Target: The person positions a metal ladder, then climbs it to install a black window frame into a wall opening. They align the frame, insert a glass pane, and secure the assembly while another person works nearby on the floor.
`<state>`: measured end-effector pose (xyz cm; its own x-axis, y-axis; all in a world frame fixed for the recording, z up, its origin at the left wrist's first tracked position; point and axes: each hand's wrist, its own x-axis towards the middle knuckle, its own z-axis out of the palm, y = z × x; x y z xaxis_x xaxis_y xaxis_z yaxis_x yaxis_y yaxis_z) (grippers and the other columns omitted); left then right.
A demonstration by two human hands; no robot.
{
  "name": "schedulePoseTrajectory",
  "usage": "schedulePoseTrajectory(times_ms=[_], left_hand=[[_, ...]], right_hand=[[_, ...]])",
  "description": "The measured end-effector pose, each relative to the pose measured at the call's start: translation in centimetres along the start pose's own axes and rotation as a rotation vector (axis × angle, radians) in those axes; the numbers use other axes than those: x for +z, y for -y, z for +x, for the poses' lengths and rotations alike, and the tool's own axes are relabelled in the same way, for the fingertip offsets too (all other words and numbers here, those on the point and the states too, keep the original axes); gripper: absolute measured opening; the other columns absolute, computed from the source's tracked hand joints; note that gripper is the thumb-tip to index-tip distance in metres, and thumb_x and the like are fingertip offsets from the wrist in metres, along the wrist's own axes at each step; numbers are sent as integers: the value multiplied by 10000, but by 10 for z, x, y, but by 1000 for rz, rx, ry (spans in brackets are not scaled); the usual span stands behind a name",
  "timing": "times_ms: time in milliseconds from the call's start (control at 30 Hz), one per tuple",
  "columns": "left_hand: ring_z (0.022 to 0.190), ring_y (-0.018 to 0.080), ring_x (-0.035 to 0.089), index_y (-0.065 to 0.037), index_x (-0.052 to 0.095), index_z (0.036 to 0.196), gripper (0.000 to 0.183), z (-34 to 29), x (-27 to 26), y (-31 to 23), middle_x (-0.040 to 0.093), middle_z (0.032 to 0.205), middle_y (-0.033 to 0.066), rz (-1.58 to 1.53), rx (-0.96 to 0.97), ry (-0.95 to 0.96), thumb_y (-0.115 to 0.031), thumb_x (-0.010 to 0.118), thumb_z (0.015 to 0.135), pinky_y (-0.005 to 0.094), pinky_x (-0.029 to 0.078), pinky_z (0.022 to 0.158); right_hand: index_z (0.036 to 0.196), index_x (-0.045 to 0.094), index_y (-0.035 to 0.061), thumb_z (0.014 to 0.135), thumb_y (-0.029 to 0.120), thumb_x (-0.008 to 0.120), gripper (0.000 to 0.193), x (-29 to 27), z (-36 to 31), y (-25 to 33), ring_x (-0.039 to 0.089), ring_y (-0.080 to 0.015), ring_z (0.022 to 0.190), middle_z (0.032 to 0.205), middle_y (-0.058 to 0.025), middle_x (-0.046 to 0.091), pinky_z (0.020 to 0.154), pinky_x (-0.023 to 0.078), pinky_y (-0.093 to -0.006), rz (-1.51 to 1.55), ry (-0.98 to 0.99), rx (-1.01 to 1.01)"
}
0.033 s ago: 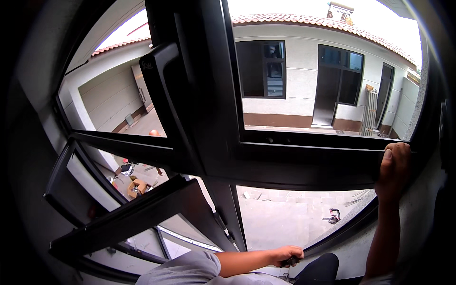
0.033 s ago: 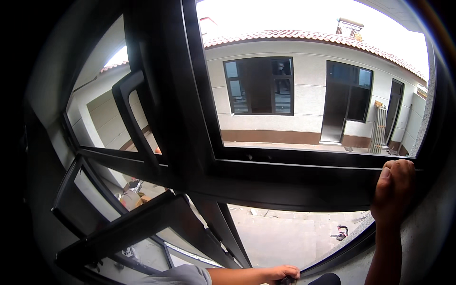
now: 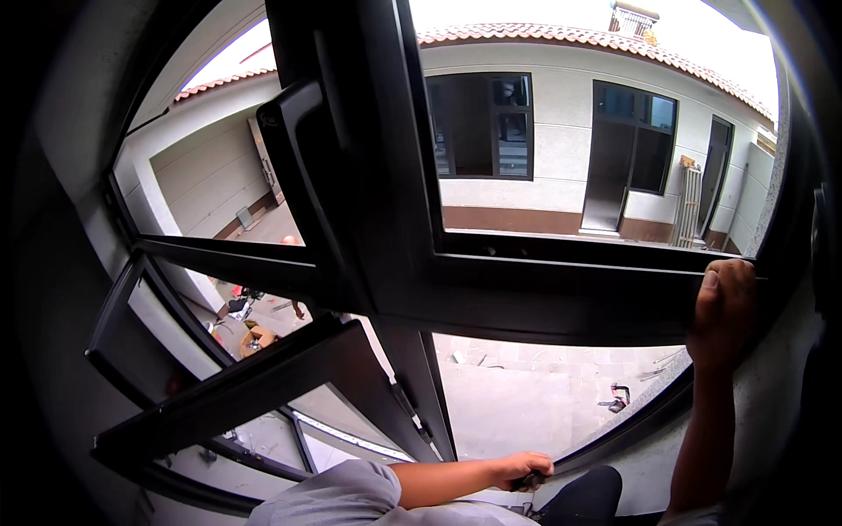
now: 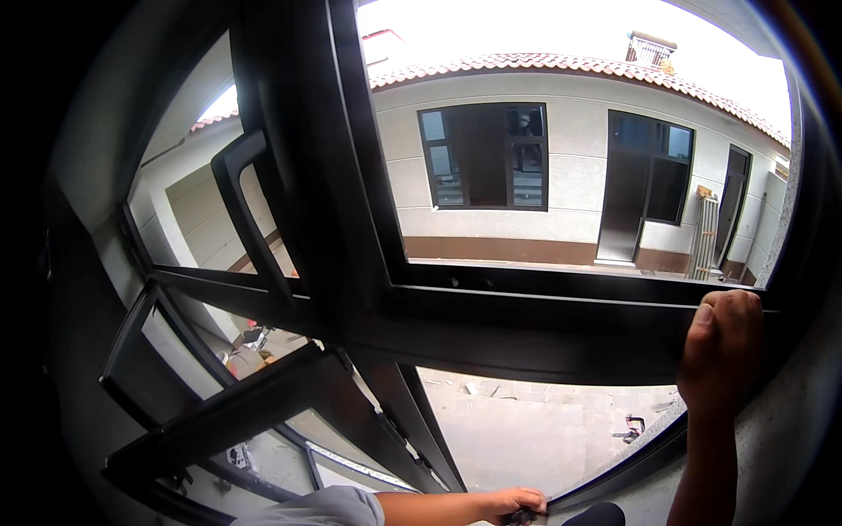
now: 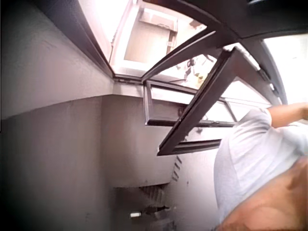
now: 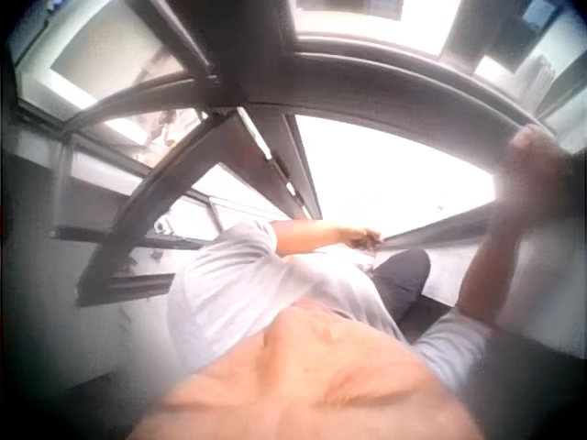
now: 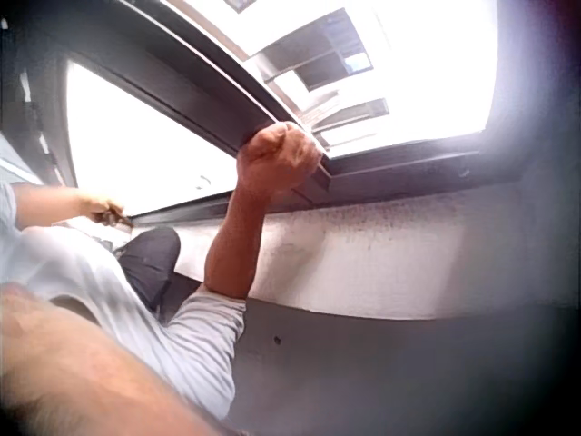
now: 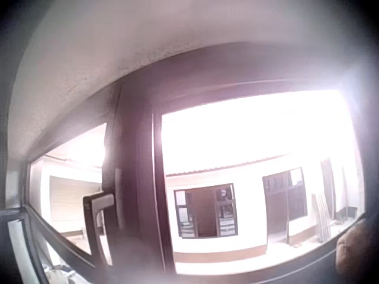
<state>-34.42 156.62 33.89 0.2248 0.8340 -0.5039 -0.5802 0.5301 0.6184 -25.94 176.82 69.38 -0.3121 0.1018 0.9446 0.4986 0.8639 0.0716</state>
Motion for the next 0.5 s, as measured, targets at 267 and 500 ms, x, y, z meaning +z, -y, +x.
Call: schedulePoseTrajectory(times_ms=[267, 500], left_hand=[[632, 134, 598, -71, 608, 933, 143, -76, -1, 40, 597, 765, 58, -73, 13, -384, -203, 625, 883, 257, 418, 449], [631, 144, 600, -69, 627, 902, 138, -75, 37, 56, 619, 773, 53, -73, 169, -402, -205, 627, 878, 272, 447, 503]], right_hand=[[747, 622, 46, 905, 295, 585, 297, 39, -4, 17, 578, -242, 778, 735, -104, 579, 799, 479, -416, 78, -122, -4], [794, 675, 45, 923, 345, 621, 330, 41, -5, 20, 627, -232, 827, 789, -103, 644, 833, 488, -400, 215, -106, 28]])
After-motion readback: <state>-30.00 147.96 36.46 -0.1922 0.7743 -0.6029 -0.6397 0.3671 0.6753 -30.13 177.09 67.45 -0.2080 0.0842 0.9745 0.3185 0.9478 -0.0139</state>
